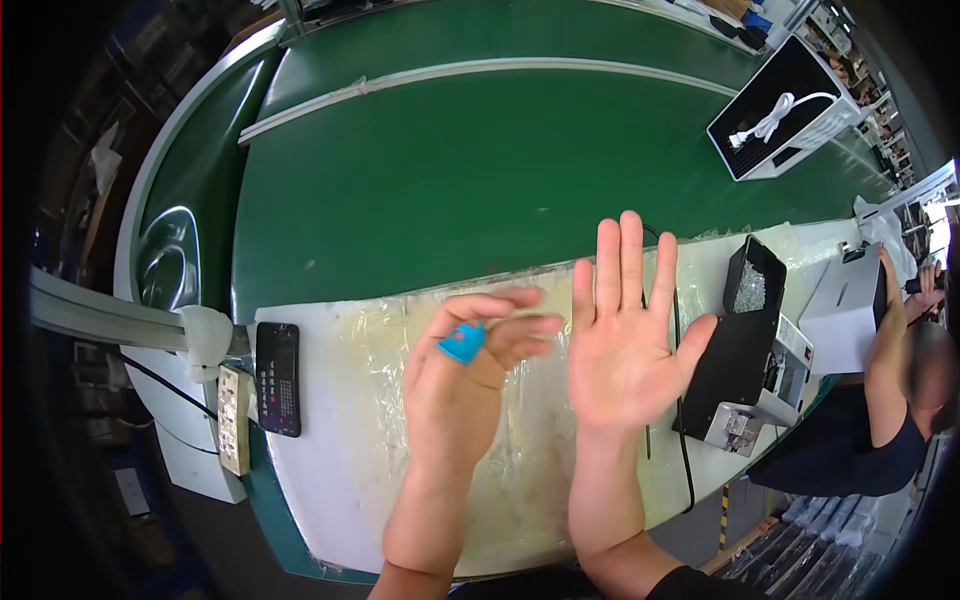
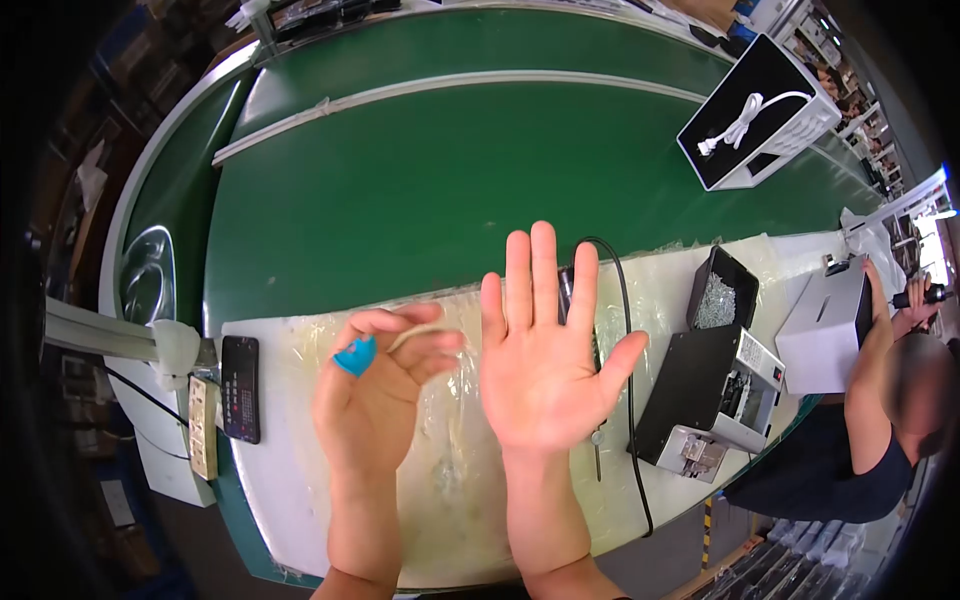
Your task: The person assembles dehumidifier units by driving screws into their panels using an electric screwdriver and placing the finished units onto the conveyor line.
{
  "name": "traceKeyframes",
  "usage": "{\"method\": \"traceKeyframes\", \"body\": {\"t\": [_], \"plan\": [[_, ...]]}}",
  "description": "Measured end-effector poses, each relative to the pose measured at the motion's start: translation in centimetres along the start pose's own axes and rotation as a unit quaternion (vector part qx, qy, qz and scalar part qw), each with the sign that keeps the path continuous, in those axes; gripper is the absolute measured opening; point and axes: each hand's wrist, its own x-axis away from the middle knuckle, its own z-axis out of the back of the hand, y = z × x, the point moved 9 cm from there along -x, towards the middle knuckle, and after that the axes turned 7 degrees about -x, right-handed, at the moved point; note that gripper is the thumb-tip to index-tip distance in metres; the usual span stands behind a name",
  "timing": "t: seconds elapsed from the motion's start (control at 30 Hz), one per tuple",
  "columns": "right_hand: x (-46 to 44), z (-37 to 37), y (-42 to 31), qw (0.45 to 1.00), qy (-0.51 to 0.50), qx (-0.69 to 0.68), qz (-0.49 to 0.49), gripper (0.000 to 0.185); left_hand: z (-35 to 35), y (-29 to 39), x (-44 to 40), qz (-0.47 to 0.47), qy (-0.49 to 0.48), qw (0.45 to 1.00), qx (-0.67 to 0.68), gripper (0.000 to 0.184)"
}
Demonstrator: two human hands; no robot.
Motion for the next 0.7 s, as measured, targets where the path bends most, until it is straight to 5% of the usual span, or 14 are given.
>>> {"method": "traceKeyframes", "body": {"t": [0.1,0.13,0.17,0.2,0.27,0.37,0.5,0.57,0.7], "plan": [[-0.1,-0.4,0.1,1.0,-0.009,-0.007,-0.007,0.078,-4.4,-2.2,1.8,0.183,-0.212,0.928,0.244,0.035],[0.1,-0.6,0.1,1.0,-0.015,-0.008,-0.009,0.078,-5.4,-2.3,2.0,0.186,-0.211,0.928,0.245,0.035],[0.1,-0.5,0.0,1.0,-0.014,-0.007,-0.006,0.078,-4.7,-0.5,0.8,0.024,-0.101,0.995,-0.01,0.034],[0.0,-0.3,-0.3,1.0,0.0,0.007,0.002,0.078,-4.5,1.4,0.5,-0.094,-0.067,0.985,-0.13,0.032],[-0.2,-0.3,-0.7,1.0,0.01,0.022,0.014,0.078,-3.7,5.0,1.2,-0.285,0.107,0.864,-0.4,0.029],[0.0,-1.2,-1.0,0.998,-0.018,0.058,0.033,0.079,0.1,2.0,0.5,-0.113,0.039,0.983,-0.14,0.03],[0.0,-1.4,-1.2,0.997,-0.031,0.069,0.028,0.077,-3.7,1.7,1.8,-0.073,-0.014,0.961,-0.265,0.021],[0.0,-1.5,-1.4,0.997,-0.032,0.058,0.027,0.077,-7.2,1.5,2.5,-0.126,-0.184,0.846,-0.485,0.019],[-0.2,-2.1,-2.2,0.996,-0.045,0.06,0.043,0.077,-2.9,3.1,2.1,-0.129,-0.039,0.81,-0.571,0.023]]}}
